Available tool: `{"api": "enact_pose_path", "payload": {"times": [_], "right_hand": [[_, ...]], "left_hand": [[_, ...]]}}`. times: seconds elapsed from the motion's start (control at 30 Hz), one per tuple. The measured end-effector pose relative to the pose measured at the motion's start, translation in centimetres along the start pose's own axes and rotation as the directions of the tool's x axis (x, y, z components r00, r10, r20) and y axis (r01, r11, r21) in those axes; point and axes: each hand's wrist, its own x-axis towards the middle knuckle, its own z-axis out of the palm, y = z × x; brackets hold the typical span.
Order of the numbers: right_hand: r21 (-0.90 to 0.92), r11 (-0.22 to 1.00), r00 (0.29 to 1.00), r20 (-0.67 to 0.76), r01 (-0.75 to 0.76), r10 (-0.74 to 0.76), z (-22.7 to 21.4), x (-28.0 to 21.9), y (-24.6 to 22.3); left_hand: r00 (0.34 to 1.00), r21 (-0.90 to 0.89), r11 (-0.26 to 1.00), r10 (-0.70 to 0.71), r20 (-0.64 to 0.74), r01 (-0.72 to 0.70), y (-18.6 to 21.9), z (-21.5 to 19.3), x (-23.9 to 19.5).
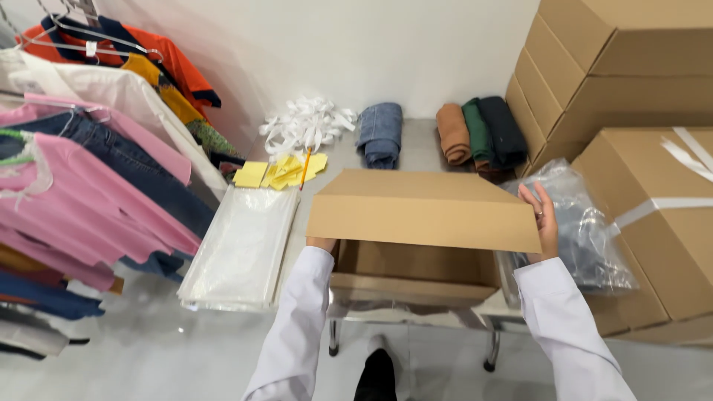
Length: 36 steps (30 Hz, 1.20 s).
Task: The person places a folded pair of jeans into a clear plastic bag on a metal table, then places the bag into a cardboard box. The person ties a white ribbon around the box, removes the ribbon, and then takes the jeans out of the box to place them back on the table.
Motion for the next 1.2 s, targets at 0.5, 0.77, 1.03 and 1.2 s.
{"api": "enact_pose_path", "payload": {"times": [0.5, 0.77, 1.03, 1.2], "right_hand": [[-0.615, 0.755, 0.811, 0.309, -0.228, 0.497, -4.8, -14.1, 1.0], [-0.751, 0.65, 0.862, 0.401, 0.116, 0.31, -6.6, -16.1, 4.3], [-0.852, 0.469, 0.895, 0.375, 0.231, 0.241, -5.1, -18.6, 5.7], [-0.913, 0.345, 0.94, 0.293, 0.22, 0.176, -3.1, -20.3, 6.2]], "left_hand": [[0.984, -0.112, 0.981, 0.145, -0.104, -0.156, -4.6, -4.0, -15.7], [0.995, -0.01, 0.998, 0.063, -0.074, -0.064, -8.6, -4.0, -16.7], [0.991, 0.197, 0.971, 0.136, 0.01, -0.135, -8.0, -4.6, -17.5], [0.995, 0.309, 0.946, 0.088, 0.044, -0.097, -7.6, -4.2, -18.7]]}}
